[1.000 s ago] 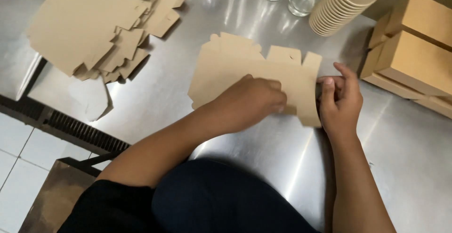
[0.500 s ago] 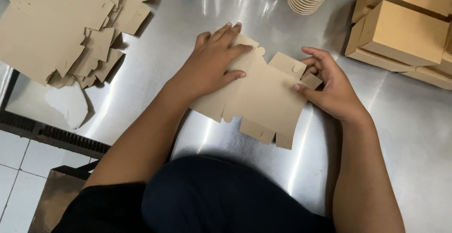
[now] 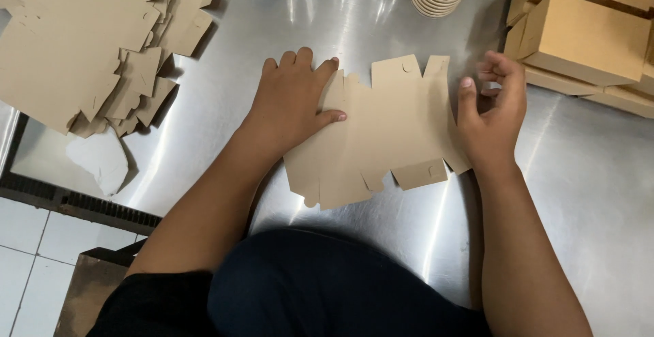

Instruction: The person assembles a flat cardboard box blank into a three-dimensional container. They fold the side flaps upward, tuck the locking tabs into their slots, and secure the top flaps to form a finished box.

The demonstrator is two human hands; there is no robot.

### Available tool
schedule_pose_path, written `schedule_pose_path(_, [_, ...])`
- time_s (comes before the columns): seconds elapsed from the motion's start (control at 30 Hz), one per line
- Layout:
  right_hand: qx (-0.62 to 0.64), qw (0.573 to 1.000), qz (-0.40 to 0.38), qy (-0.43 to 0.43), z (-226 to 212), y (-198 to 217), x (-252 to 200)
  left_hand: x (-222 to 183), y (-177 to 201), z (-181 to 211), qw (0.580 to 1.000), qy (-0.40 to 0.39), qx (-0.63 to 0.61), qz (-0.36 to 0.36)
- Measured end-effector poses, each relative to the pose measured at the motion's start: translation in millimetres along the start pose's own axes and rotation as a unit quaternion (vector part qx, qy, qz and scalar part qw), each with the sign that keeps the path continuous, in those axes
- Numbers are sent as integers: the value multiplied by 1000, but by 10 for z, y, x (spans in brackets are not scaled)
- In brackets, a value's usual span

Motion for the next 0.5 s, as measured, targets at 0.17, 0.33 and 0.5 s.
schedule_pose_path(0.17, [45,999,-12,-7,177,51,-14,-66,140,-35,996,28,-81,-34])
schedule_pose_path(0.33, [84,992,-38,-89,137,120,29,-61,41,-166,974,88,-168,-121])
schedule_pose_path(0.5, [-138,987,-76,13,132,24,-5,-150,272,51,936,92,-218,-262])
Point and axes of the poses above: each hand's wrist, its own x-axis towards the middle knuckle, its own y-axis out of the back of the hand, z = x × y, the point moved 2 cm from there along x, towards the middle knuckle, and after that the axes turned 4 degrees about y, right-handed, at the moved point
